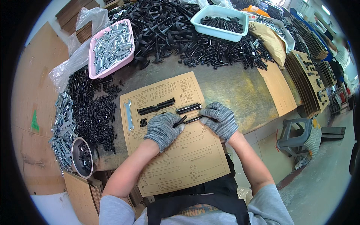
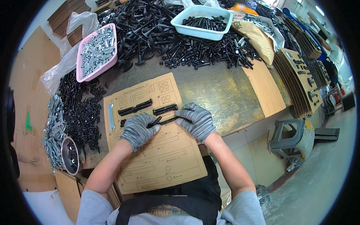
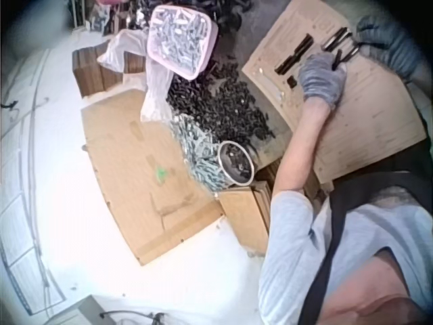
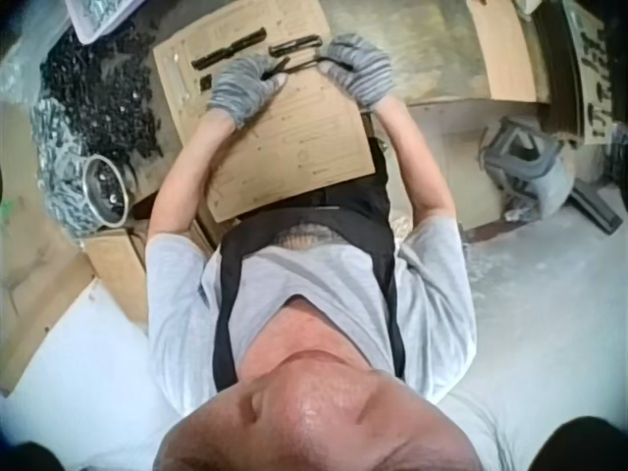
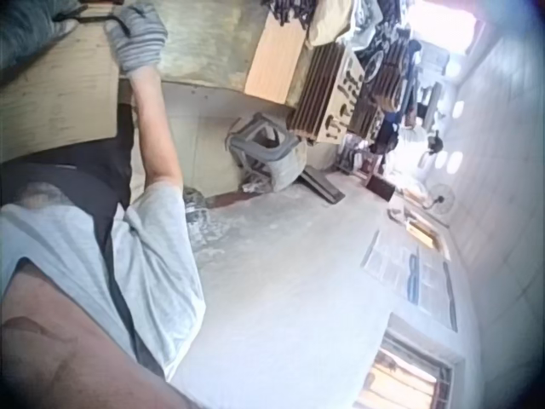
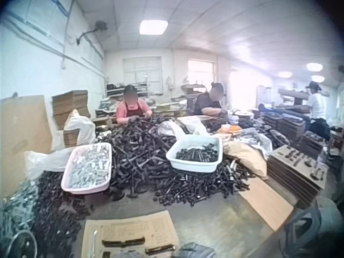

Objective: The person sorts and arranges various metal hardware items, including bolts, nuts, washers, and tools, onto a cardboard template. They pick items from piles and bins, place them into designated slots on the template, and repeat the process to fill multiple templates.

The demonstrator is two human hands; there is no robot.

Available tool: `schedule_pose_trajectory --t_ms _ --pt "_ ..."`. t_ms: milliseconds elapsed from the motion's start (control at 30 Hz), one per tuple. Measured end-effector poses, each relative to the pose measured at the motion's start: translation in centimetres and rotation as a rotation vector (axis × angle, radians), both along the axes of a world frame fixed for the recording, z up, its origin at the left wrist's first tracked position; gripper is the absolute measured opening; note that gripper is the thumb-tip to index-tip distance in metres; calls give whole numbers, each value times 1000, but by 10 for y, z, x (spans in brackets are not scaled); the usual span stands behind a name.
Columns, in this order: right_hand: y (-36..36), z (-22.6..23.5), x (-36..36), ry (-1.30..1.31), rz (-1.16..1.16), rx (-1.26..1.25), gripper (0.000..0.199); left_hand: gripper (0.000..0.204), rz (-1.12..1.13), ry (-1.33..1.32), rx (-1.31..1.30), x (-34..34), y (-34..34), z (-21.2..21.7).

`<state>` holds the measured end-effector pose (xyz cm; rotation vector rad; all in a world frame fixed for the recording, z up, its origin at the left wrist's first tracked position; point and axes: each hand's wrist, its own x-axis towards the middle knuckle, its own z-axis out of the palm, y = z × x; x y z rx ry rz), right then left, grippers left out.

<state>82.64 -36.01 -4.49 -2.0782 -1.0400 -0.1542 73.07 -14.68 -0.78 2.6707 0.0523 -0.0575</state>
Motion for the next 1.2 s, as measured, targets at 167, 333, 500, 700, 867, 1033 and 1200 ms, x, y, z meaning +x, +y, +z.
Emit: schedule_pose_trajectory --t_ms 167,333,500,700,867,1033,1200 --pt "3 0 0 67 -5 36 27 35 -2 -7 35 -1 2 -4" --pt "-2 3 -2 89 16 85 32 37 -9 86 -46 -14 14 8" --pt "-2 25 -38 122 -65 108 29 35 -175 139 8 -83 14 30" --pt "17 46 -131 224 502 -170 24 30 -208 229 138 -163 -17 39" --pt "21 46 -173 71 506 -382 31 36 75 -94 -7 -224 -5 25" --pt "26 50 -185 37 448 -340 25 36 176 -250 2 -253 -12 -1" --pt "22 40 -185 -31 406 -326 19 38 217 -266 -93 -238 -25 0"
